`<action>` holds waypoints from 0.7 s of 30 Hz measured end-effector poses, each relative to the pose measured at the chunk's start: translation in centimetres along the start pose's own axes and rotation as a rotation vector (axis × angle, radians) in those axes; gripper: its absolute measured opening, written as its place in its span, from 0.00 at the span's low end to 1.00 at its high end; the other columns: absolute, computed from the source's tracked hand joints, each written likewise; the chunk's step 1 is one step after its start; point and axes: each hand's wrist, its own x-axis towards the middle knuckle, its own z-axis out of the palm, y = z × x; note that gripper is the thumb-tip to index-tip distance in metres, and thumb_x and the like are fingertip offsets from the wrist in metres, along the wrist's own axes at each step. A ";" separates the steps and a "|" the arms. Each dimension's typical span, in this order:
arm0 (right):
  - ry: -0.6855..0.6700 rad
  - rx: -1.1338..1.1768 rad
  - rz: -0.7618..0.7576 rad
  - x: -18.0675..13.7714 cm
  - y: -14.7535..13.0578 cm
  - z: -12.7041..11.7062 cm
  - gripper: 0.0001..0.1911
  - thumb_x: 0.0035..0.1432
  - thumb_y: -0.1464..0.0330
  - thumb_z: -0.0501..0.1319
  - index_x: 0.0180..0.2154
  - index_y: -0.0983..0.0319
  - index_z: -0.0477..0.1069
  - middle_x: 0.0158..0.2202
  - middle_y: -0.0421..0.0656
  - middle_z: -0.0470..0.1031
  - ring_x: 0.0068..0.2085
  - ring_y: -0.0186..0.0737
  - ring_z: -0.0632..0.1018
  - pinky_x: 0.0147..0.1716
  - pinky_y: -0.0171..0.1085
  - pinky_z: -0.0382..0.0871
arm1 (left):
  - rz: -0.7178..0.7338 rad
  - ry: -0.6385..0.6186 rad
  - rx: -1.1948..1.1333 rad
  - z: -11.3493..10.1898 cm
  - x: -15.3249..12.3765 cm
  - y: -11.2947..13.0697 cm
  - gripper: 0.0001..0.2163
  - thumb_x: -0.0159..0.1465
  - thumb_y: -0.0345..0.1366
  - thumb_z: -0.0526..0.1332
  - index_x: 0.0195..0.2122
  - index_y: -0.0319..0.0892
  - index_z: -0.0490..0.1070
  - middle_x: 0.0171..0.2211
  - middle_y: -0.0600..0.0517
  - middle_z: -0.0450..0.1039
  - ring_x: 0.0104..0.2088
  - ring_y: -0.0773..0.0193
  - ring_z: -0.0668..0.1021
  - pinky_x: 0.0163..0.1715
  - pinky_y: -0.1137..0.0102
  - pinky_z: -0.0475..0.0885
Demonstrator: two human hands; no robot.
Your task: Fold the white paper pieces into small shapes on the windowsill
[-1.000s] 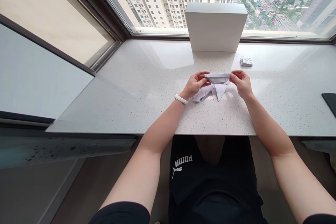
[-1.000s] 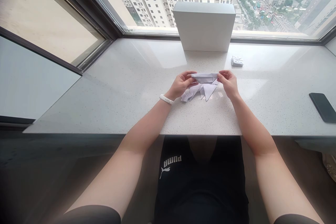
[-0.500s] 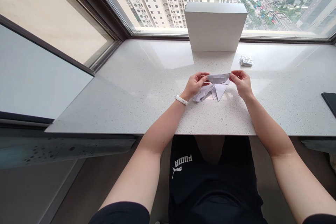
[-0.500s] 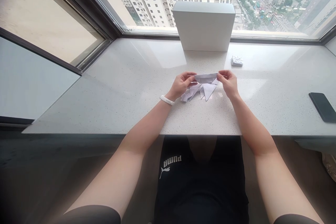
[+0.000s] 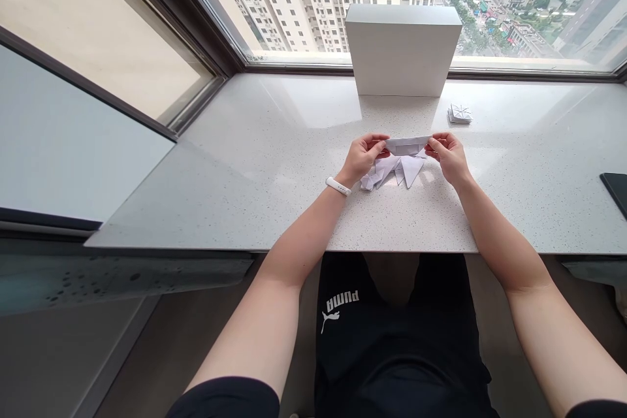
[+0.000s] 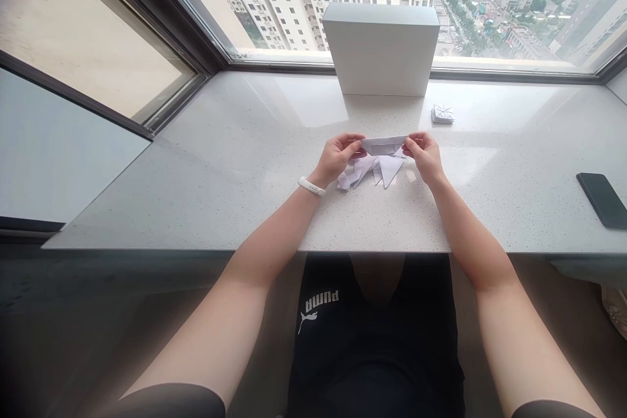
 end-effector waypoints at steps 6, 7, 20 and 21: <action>0.046 0.044 -0.028 0.1 0.1 0.1 0.27 0.58 0.45 0.86 0.43 0.51 0.77 0.40 0.40 0.84 0.47 0.46 0.88 0.54 0.49 0.91 | 0.044 -0.049 0.074 -0.3 0.1 -0.6 0.18 0.74 0.52 0.83 0.53 0.43 0.88 0.49 0.42 0.93 0.44 0.56 0.94 0.54 0.57 0.93; 0.049 0.045 -0.033 0.2 0.2 0.1 0.27 0.58 0.46 0.86 0.43 0.51 0.77 0.40 0.40 0.84 0.47 0.46 0.88 0.54 0.49 0.91 | 0.068 -0.052 0.093 -0.2 0.1 -0.7 0.19 0.74 0.52 0.82 0.53 0.43 0.87 0.50 0.42 0.93 0.45 0.55 0.93 0.53 0.57 0.93; 0.209 0.106 -0.109 2.7 -1.0 -4.4 0.24 0.62 0.52 0.86 0.40 0.51 0.73 0.37 0.36 0.79 0.41 0.40 0.87 0.44 0.41 0.89 | 0.362 0.043 0.537 -1.5 0.7 -1.8 0.18 0.83 0.56 0.69 0.55 0.45 0.85 0.53 0.41 0.92 0.51 0.52 0.92 0.54 0.58 0.89; 0.256 0.112 -0.109 3.1 -1.7 -5.6 0.23 0.62 0.55 0.85 0.40 0.52 0.73 0.37 0.36 0.79 0.41 0.40 0.87 0.44 0.40 0.89 | 0.365 0.065 0.566 -1.7 1.0 -1.9 0.18 0.83 0.56 0.69 0.54 0.45 0.84 0.51 0.41 0.92 0.50 0.52 0.92 0.52 0.58 0.89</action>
